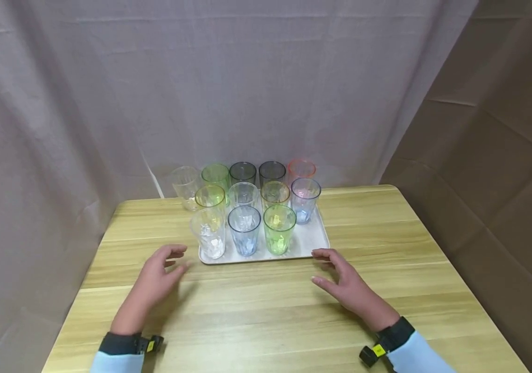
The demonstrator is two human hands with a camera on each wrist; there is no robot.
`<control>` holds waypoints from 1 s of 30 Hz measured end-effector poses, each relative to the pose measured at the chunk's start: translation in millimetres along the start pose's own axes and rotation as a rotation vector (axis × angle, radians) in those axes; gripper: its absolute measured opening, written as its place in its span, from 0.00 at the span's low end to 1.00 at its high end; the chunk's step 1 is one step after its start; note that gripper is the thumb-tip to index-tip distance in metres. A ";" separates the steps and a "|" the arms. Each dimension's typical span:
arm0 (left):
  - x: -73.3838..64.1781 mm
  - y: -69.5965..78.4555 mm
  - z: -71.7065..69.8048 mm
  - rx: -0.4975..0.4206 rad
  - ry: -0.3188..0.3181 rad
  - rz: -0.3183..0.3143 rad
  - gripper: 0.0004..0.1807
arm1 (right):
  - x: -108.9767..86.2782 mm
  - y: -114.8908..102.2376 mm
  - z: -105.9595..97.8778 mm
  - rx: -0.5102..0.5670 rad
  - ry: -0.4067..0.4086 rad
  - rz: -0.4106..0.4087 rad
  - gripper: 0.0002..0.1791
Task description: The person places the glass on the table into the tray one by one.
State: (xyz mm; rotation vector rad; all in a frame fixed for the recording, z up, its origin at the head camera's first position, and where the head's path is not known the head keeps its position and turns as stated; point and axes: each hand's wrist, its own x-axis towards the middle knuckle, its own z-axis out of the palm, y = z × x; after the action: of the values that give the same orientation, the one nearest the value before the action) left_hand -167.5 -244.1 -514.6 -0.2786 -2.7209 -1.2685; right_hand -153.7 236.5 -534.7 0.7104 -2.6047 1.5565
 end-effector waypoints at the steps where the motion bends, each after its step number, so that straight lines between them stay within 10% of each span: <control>1: 9.0 -4.8 -3.1 -0.004 0.038 -0.019 0.23 | -0.3 -0.5 -0.4 -0.005 -0.002 -0.003 0.31; 8: 89.8 -32.1 -16.0 -0.041 0.258 -0.124 0.28 | -4.1 -6.0 -1.1 -0.036 0.008 -0.027 0.31; 15: 157.6 -27.5 -13.5 -0.070 0.308 -0.164 0.56 | -5.9 -11.3 1.9 -0.060 -0.004 -0.055 0.31; 30: 181.0 -24.7 -6.9 -0.132 0.366 -0.181 0.53 | -11.3 -16.8 -0.9 -0.067 0.014 -0.079 0.33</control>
State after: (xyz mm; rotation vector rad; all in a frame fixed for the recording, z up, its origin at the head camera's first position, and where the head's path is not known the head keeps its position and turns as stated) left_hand -349.2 -244.5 -493.9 0.1779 -2.3973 -1.3887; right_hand -137.2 234.8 -523.1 0.7840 -2.5711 1.4407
